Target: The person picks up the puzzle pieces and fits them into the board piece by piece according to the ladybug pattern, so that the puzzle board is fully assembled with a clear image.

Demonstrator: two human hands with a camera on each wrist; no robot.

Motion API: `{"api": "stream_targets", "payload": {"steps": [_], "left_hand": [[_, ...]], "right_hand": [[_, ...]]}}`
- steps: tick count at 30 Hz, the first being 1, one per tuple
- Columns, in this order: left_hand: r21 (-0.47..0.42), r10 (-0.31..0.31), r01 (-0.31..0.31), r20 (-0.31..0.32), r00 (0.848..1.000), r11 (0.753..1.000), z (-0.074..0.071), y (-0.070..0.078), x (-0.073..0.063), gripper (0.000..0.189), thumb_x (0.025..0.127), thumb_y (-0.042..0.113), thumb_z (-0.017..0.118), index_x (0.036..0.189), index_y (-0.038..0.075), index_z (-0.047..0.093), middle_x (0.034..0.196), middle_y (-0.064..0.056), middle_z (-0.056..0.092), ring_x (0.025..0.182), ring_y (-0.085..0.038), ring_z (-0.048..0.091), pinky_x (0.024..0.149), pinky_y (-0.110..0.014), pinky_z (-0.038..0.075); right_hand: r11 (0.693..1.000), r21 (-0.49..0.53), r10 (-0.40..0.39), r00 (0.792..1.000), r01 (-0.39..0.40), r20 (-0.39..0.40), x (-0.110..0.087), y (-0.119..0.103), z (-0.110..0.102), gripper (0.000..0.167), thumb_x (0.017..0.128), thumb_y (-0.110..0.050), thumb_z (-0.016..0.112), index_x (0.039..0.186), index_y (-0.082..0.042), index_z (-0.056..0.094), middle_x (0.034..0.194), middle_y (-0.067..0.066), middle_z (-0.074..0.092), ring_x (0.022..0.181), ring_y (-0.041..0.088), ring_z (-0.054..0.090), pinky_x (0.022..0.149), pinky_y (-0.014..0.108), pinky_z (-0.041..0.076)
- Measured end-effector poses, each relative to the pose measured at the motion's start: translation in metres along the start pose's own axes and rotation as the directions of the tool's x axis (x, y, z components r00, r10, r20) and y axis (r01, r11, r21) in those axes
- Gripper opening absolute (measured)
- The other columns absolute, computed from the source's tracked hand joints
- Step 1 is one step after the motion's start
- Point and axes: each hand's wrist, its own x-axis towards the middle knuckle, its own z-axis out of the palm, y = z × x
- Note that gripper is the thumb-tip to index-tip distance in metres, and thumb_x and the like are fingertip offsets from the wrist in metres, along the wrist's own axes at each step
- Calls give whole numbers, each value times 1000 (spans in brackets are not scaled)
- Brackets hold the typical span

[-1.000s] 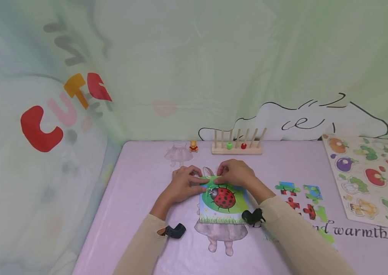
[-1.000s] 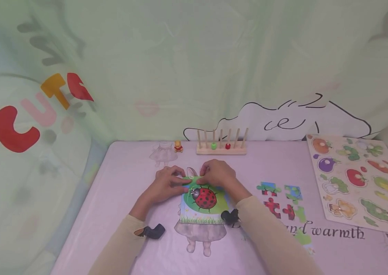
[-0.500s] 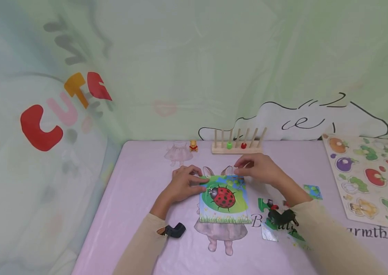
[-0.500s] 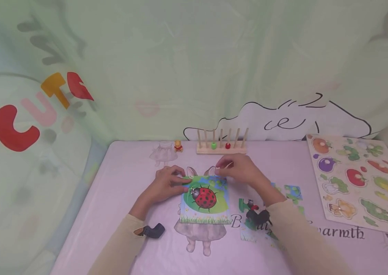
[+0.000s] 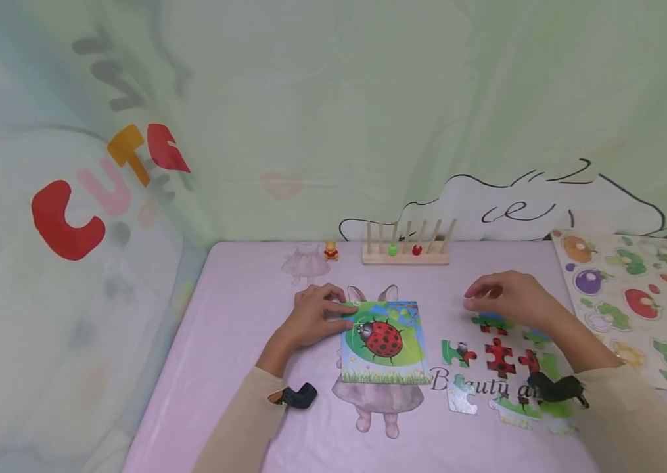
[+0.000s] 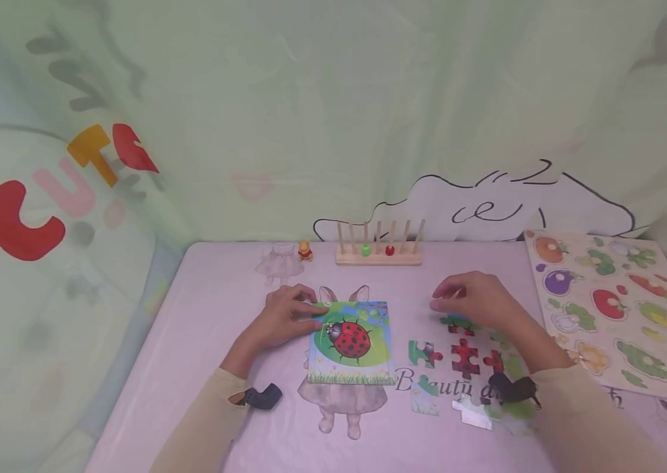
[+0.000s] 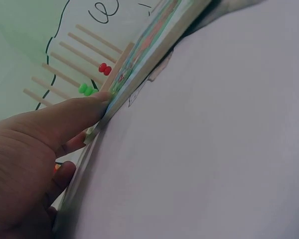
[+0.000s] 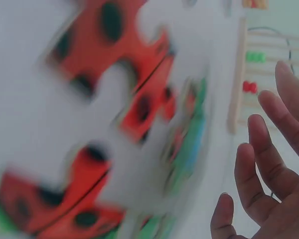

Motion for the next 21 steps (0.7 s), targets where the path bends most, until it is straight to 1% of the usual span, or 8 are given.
{"api": "stream_targets", "payload": {"steps": [4,8,12,15,21], "left_hand": [[-1,-6,6,4,1000,1000,-1,1,-1,36,89,43,78,124,33,75,128,7,59,118,-18,47,105,-52,27],[-17,-8,8,6,1000,1000,-1,2,-1,36,89,42,78,124,32,75,128,7,59,118,-18,47,106,-53,27],[-25,-8,8,4,1000,1000,-1,2,-2,36,89,42,78,124,32,75,127,7,59,117,-18,47,106,-53,27],[-22,-7,7,2,1000,1000,0,2,-2,36,89,42,78,124,32,75,127,7,59,117,-18,47,106,-53,27],[-28,-5,5,3,1000,1000,0,1,-1,36,89,42,78,123,33,75,127,7,59,118,-18,47,106,-53,27]], "right_hand": [[999,-31,7,1000,-7,0,-6,16,-1,30,87,-40,80,102,-14,78,93,-2,71,86,19,56,69,31,44],[999,-40,19,1000,-19,7,-10,28,-2,35,85,-42,82,102,-11,77,92,0,72,84,19,55,66,30,44],[999,-30,30,999,-30,18,-12,35,-3,37,83,-42,84,102,-11,77,93,1,71,83,19,54,65,29,45],[999,-25,36,999,-35,28,-13,40,-3,36,82,-41,85,102,-12,77,93,0,71,83,19,54,65,28,45],[999,-17,40,998,-39,50,-13,48,0,34,80,-39,86,101,-13,77,93,1,70,84,20,53,67,31,44]]}}
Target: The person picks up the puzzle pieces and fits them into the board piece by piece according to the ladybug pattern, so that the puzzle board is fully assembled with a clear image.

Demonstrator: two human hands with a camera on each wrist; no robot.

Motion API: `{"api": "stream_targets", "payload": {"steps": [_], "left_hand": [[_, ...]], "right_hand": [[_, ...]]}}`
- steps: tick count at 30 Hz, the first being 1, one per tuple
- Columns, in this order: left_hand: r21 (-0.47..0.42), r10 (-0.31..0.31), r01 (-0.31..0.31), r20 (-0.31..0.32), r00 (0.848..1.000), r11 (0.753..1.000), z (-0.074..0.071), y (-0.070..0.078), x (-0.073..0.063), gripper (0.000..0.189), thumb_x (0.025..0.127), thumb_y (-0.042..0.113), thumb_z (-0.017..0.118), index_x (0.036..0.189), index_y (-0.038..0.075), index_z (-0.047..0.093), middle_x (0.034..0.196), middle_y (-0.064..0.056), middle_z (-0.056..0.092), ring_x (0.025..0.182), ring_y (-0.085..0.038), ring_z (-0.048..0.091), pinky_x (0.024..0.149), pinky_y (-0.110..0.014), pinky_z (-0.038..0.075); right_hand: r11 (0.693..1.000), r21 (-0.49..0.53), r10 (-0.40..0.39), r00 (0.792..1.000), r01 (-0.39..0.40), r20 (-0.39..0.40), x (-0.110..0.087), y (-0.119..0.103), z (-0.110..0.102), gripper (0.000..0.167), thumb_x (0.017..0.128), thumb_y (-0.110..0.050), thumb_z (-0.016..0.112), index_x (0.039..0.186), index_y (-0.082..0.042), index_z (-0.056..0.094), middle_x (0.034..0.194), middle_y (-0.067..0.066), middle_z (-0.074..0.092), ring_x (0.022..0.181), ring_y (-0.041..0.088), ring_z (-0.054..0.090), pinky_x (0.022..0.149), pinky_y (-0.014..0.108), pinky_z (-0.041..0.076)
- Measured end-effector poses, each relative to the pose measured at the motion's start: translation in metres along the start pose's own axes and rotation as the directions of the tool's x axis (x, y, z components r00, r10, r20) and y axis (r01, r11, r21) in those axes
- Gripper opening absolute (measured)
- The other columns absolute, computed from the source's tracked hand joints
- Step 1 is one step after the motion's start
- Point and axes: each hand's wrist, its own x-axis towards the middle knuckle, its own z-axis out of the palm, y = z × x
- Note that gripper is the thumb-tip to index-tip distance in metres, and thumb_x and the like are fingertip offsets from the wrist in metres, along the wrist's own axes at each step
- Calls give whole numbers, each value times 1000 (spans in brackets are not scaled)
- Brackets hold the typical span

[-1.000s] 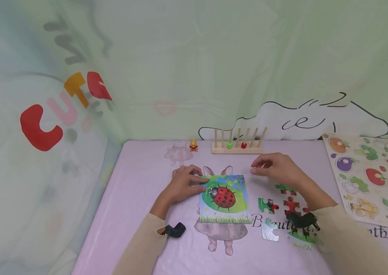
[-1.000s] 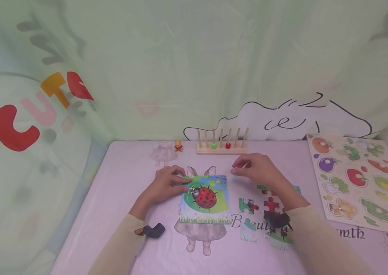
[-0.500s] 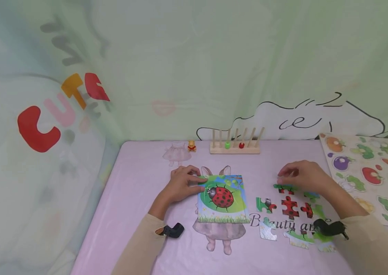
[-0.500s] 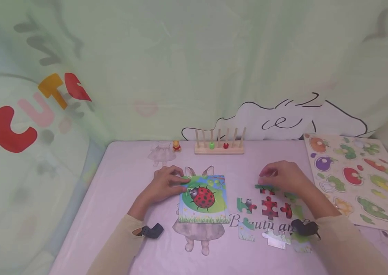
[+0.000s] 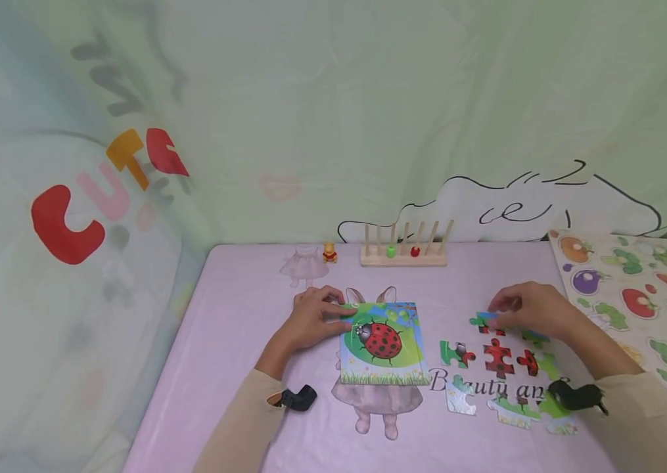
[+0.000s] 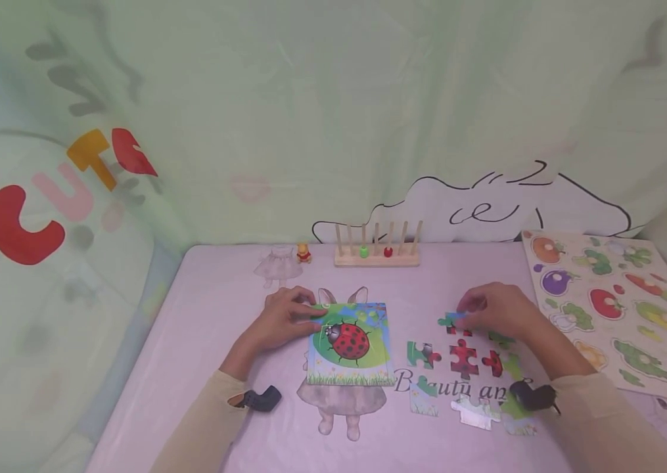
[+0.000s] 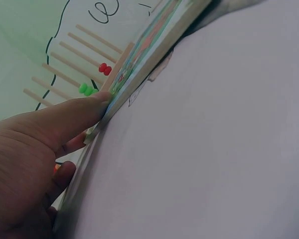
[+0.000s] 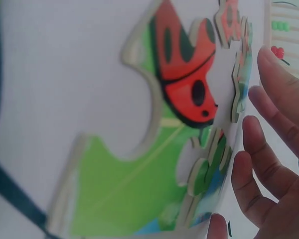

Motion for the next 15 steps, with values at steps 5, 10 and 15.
{"api": "stream_targets", "payload": {"steps": [5,10,15], "left_hand": [[-4,7,-7,-8,1000,1000,0,-1,-1,35,89,43,78,123,34,75,127,7,59,118,-18,47,105,-54,27],[-5,15,-15,-21,1000,1000,1,-1,-1,35,89,42,78,122,33,76,125,7,60,116,-17,48,104,-54,28],[11,14,-14,-15,1000,1000,1,-1,0,35,89,42,78,123,33,76,125,7,60,115,-18,48,103,-53,29]], "right_hand": [[1000,-6,15,1000,-15,4,2,2,3,35,77,-39,88,100,-15,76,93,2,67,86,22,53,68,31,43],[1000,0,23,1000,-23,20,1,1,3,38,76,-39,89,100,-13,74,92,3,66,85,23,53,67,31,44],[1000,-5,27,999,-27,27,1,0,3,37,76,-36,89,100,-12,73,89,2,64,84,22,53,67,32,43]]}}
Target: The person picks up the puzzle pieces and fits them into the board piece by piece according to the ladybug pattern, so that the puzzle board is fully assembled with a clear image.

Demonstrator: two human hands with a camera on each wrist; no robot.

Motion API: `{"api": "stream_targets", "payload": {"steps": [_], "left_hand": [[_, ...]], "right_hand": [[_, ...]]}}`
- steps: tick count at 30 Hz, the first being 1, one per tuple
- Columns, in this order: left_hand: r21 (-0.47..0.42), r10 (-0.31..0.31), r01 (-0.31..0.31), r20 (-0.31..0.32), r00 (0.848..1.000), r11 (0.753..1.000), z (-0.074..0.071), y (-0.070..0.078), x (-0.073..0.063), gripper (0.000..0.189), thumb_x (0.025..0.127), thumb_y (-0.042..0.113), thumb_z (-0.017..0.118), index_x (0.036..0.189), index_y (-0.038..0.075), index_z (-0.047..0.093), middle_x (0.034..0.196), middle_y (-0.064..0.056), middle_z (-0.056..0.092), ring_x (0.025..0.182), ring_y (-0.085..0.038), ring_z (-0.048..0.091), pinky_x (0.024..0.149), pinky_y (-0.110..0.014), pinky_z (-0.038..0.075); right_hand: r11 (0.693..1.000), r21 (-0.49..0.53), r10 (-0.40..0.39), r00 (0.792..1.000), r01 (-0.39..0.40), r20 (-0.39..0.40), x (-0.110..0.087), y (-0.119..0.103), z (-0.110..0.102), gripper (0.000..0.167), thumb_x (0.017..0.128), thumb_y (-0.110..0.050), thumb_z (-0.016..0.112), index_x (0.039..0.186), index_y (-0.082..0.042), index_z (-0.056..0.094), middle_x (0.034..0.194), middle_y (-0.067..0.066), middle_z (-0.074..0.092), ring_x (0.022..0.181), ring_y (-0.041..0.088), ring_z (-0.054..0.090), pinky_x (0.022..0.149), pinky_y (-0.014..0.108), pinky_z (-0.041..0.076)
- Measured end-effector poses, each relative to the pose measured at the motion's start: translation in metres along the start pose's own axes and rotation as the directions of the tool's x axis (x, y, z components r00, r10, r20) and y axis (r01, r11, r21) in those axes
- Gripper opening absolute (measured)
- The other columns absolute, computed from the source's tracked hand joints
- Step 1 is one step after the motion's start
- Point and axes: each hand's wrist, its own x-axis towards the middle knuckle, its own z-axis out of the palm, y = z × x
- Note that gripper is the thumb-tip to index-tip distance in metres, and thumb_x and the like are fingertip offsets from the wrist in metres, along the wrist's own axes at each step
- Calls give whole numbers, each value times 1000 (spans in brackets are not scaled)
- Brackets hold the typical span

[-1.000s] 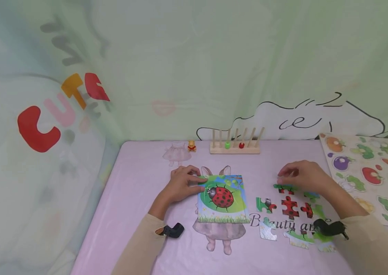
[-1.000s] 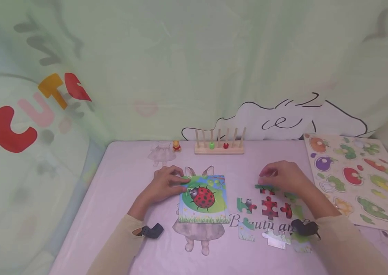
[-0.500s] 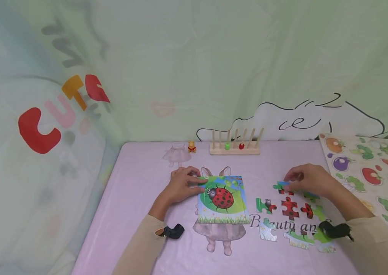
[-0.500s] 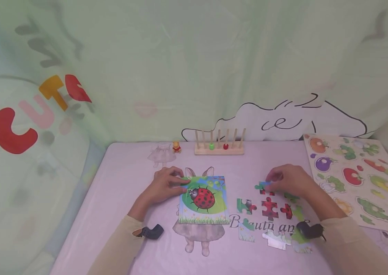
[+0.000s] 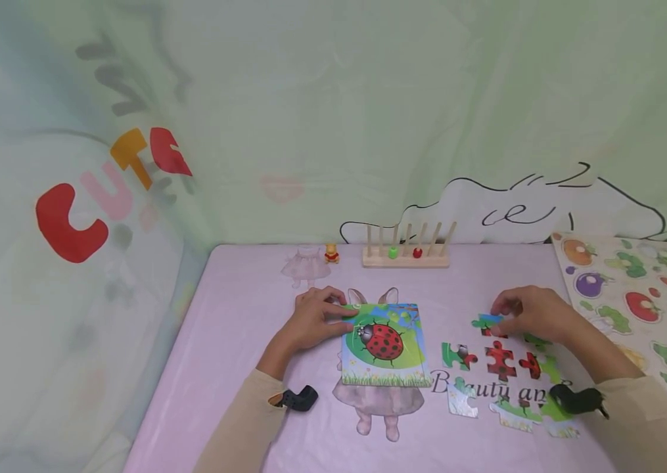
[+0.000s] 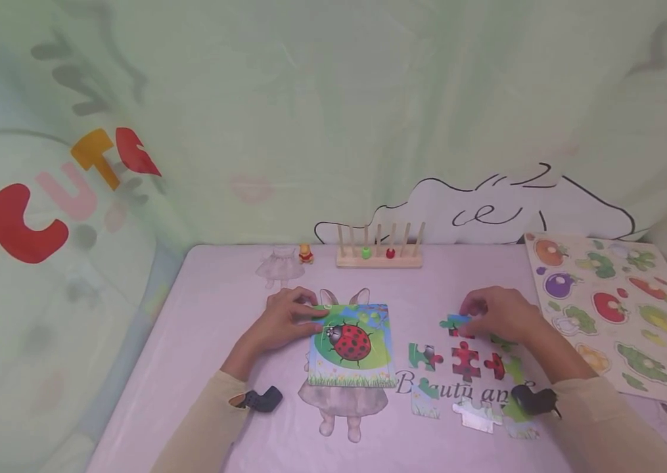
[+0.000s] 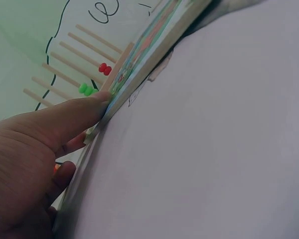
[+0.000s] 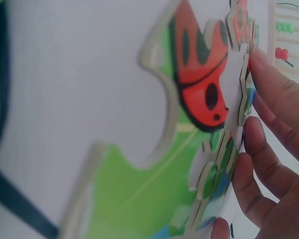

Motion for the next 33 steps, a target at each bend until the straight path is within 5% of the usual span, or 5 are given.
{"api": "stream_targets", "payload": {"steps": [33], "left_hand": [[-8,-5,5,0,1000,1000,0,1,0,35,89,42,78,123,33,76,125,7,60,114,-17,47,104,-54,28]], "right_hand": [[997,44,-68,997,69,-22,6,-10,-2,28,82,-35,85,89,-15,66,83,-1,61,81,17,52,64,25,42]]}}
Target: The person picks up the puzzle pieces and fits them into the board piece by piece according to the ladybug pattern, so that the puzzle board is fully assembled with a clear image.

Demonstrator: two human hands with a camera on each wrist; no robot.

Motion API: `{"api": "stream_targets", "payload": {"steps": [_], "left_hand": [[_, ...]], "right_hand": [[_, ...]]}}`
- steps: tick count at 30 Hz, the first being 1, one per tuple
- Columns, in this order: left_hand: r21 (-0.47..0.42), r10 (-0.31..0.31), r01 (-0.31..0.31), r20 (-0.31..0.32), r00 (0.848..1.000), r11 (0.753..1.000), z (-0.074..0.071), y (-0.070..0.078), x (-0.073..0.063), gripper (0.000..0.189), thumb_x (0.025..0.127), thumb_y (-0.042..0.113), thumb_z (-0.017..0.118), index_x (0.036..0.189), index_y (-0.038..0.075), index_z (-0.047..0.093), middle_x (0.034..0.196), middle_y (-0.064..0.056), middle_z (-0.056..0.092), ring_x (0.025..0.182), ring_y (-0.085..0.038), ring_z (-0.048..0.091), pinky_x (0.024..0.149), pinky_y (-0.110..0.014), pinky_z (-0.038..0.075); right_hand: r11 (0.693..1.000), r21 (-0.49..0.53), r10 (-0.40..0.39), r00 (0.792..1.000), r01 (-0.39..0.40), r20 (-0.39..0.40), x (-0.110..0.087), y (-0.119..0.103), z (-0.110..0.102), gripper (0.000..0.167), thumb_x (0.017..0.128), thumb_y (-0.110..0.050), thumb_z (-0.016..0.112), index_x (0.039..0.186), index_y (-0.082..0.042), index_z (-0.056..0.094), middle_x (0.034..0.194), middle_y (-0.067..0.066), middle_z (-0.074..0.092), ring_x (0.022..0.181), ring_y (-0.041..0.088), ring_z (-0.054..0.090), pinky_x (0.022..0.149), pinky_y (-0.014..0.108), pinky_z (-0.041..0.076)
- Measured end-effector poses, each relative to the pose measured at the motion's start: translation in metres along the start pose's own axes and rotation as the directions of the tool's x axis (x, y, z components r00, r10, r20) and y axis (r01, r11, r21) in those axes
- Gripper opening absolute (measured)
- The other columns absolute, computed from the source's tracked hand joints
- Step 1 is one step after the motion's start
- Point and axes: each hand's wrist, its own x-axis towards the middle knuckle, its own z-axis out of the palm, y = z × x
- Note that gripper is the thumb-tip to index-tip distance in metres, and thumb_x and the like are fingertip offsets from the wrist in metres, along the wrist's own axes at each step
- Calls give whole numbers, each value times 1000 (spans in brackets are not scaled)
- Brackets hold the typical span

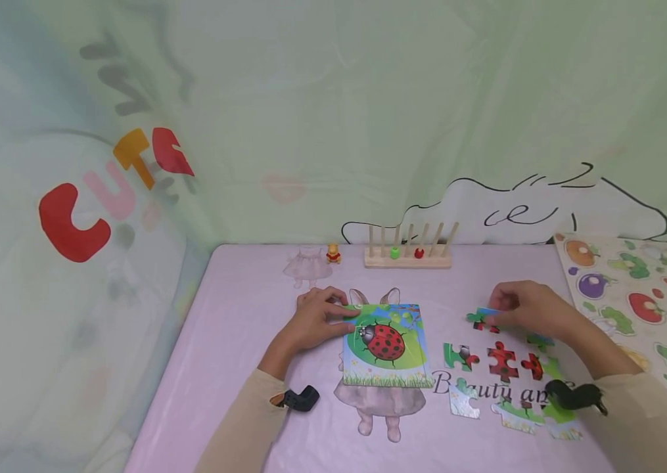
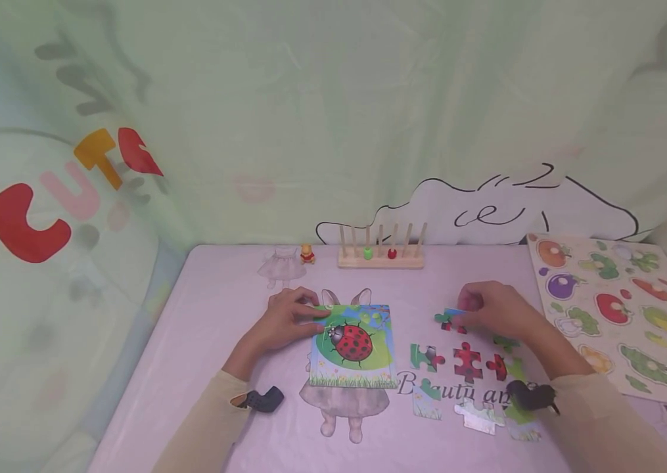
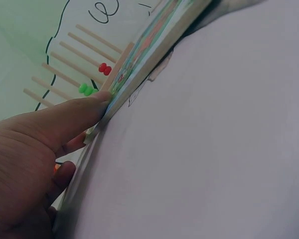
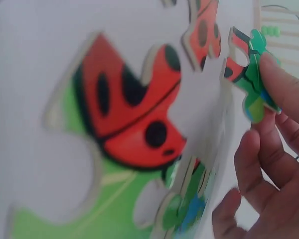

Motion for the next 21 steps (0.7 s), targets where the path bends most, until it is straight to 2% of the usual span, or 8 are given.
{"api": "stream_targets", "payload": {"steps": [9,14,21], "left_hand": [[3,3,-3,3,1000,1000,0,0,0,36,89,42,78,123,32,76,126,6,59,115,-18,47,105,-54,28],[1,-3,3,6,1000,1000,-2,2,0,36,89,42,78,123,32,76,126,6,59,115,-17,47,105,-54,28],[1,-8,8,7,1000,1000,-1,1,0,35,89,42,78,123,33,76,126,7,59,115,-17,47,105,-53,28]], "right_hand": [[992,122,-20,999,16,25,10,-24,8,22,89,-34,80,92,-15,68,87,1,62,82,18,54,64,26,47],[976,216,-22,998,7,67,20,-40,17,23,91,-32,78,96,-12,68,89,4,62,82,21,57,65,27,53],[949,315,-50,995,20,86,34,-55,33,22,93,-27,77,106,-11,72,93,5,64,91,21,57,73,26,52]]}}
